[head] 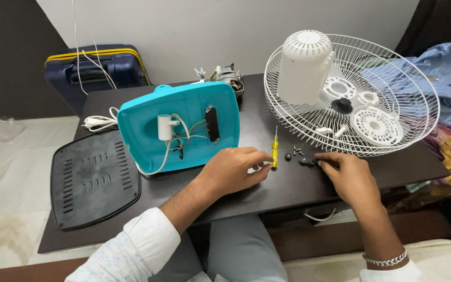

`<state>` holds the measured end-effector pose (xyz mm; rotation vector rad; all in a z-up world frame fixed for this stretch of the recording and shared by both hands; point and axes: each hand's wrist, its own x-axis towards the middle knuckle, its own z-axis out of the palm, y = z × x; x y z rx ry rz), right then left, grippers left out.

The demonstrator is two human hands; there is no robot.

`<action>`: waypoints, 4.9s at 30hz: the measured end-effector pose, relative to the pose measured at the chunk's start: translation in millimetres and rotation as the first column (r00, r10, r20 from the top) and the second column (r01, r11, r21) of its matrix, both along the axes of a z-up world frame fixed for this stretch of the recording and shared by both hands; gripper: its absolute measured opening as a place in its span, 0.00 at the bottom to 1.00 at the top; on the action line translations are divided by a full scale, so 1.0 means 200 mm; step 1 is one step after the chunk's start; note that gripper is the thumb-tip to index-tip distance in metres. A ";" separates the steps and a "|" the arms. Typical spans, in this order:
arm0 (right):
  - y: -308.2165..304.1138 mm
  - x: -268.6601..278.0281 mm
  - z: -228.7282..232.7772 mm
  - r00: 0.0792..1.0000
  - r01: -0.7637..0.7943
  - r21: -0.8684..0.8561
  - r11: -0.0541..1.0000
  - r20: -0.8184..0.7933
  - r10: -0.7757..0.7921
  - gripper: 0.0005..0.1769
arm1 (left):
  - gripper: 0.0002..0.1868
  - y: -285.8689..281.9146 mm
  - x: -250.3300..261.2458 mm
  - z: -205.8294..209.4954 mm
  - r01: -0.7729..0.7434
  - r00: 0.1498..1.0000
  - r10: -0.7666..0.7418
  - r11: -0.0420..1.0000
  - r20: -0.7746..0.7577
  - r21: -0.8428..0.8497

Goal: The person uses a yellow screwdriver to tighten screws on the internal wiring and switch assembly of a disassembled teal fan base. They then pick up small black rubber feet and place them on the table before aligning and attaching the black back cover to the fan base.

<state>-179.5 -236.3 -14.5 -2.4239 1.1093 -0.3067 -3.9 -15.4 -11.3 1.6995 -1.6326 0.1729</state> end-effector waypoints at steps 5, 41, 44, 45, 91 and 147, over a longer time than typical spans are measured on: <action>0.00 0.00 0.00 0.998 -0.023 -0.051 0.998 0.055 0.026 0.18 | 0.08 0.01 0.00 0.00 0.004 1.000 -0.004 1.000 -0.029 -0.023; 0.96 0.56 0.08 0.818 -0.550 0.096 0.829 0.259 0.513 0.17 | 0.30 1.85 0.62 -0.41 -0.666 0.084 0.556 0.649 -0.827 0.368; 1.04 0.60 0.07 0.789 -0.598 0.115 0.793 0.254 0.559 0.17 | 0.28 1.91 0.56 -0.38 -0.740 0.066 0.450 0.621 -0.890 0.259; 1.06 0.61 0.06 0.778 -0.614 0.120 0.780 0.258 0.573 0.17 | 0.28 1.92 0.54 -0.35 -0.774 0.065 0.430 0.591 -0.901 0.226; 0.36 0.29 0.03 0.456 -0.492 0.292 0.820 0.889 -0.043 0.19 | 0.12 1.08 0.46 0.05 -0.426 0.889 0.454 0.868 -0.058 0.256; 0.48 0.86 -0.09 0.500 -0.437 0.126 0.890 0.857 0.124 0.21 | 0.27 0.88 0.36 -0.01 -0.664 0.748 0.634 0.704 -0.198 -0.253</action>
